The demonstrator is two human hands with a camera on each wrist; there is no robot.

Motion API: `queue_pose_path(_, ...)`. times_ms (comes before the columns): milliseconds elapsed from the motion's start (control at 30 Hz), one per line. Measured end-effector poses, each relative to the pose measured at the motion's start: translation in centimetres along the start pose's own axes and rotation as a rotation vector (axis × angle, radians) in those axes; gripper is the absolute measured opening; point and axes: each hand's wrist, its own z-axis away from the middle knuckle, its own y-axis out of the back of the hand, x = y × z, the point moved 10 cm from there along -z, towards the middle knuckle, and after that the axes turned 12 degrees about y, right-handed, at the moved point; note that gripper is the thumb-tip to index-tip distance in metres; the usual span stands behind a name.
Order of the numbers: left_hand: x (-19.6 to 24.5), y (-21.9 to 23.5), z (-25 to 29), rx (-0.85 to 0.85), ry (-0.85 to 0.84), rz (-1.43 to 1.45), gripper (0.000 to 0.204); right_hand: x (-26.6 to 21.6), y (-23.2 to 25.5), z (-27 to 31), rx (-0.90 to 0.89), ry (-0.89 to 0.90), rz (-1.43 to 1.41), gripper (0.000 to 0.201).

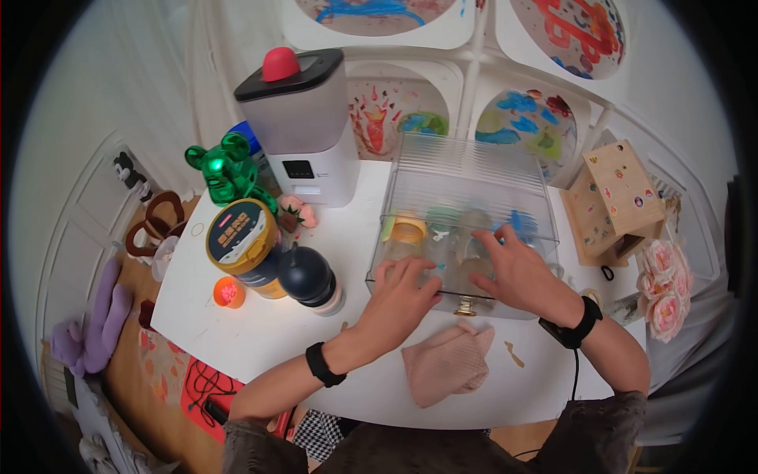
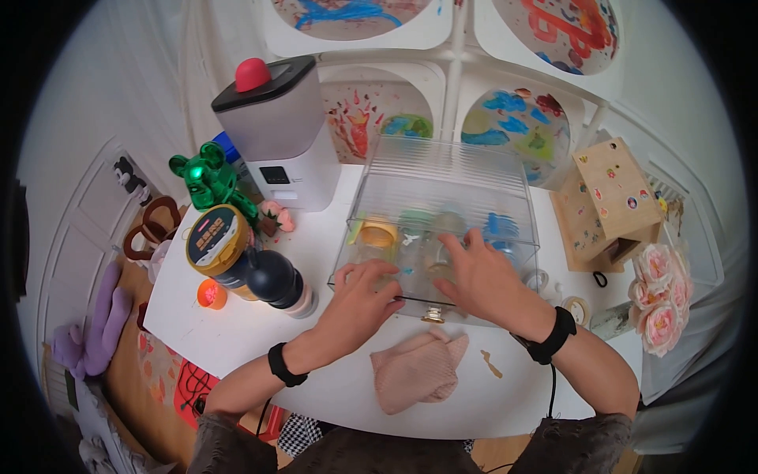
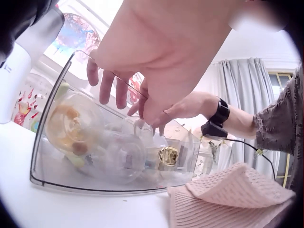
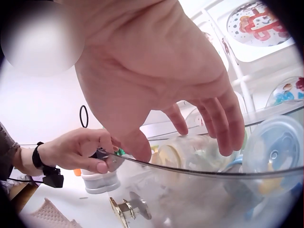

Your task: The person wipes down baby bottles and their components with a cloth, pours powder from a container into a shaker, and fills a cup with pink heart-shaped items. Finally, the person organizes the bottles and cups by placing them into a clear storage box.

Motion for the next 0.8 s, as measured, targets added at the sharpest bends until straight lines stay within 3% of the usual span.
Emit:
queue_pose_path(367, 0.8, 0.7, 0.8, 0.028, 0.037, 0.047, 0.017, -0.9, -2.4, -1.9, -0.129, -0.05, 0.088, 0.061)
queue_pose_path(600, 1.0, 0.6, 1.1, 0.056, 0.049, 0.021, 0.02, -0.2, -2.6, -1.3, -0.05, -0.037, 0.093, 0.06)
queue_pose_path(800, 1.0, 0.6, 1.2, 0.067, 0.038, 0.005, 0.021, 0.4, -1.5, -0.2, -0.065, -0.181, -0.102, 0.061)
